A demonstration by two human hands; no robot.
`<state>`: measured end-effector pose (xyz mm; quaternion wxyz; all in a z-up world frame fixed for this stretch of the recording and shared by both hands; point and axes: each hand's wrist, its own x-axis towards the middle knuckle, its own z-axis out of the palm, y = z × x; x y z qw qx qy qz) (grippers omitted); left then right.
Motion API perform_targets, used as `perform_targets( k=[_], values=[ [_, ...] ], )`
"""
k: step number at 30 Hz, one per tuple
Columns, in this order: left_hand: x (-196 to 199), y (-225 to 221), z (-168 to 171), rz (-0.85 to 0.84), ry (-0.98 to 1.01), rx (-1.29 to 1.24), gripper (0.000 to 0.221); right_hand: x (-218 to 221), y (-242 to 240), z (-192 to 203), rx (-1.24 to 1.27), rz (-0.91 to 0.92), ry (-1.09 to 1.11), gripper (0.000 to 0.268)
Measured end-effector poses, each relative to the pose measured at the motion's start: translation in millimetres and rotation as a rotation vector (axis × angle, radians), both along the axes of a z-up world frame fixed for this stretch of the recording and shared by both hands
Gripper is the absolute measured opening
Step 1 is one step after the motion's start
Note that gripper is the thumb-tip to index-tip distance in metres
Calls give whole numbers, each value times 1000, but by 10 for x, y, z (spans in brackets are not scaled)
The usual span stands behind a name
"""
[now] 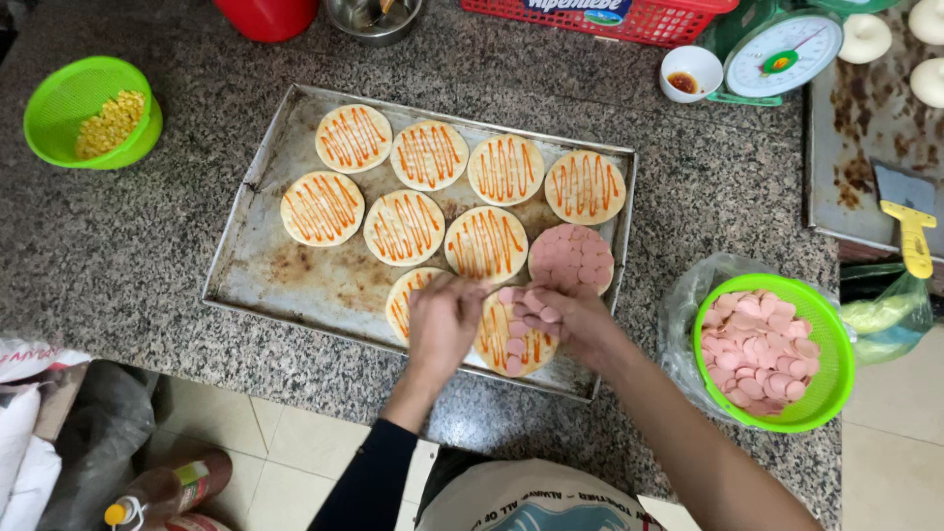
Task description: The person takes sliced sausage pieces from a bowl by hand and places them onto pizza crusts on a baking tray.
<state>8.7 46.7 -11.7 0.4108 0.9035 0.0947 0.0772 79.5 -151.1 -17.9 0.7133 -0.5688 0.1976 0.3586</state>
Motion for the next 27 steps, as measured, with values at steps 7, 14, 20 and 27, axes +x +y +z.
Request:
perform_targets(
  k=[7, 14, 20, 27],
  values=[
    [-9, 37, -216, -60, -98, 78, 9, 59, -113, -24, -45, 19, -2, 31],
    [57, -105, -133, -74, -15, 212, 12, 84, -165, -162, -145, 33, -32, 33],
    [57, -114, -162, -50, -46, 311, 15, 71, -210, -272, -157, 62, -60, 29],
    [60, -130, -143, -55, -35, 328, 15, 44, -97, -107, -163, 110, -69, 33]
  ],
)
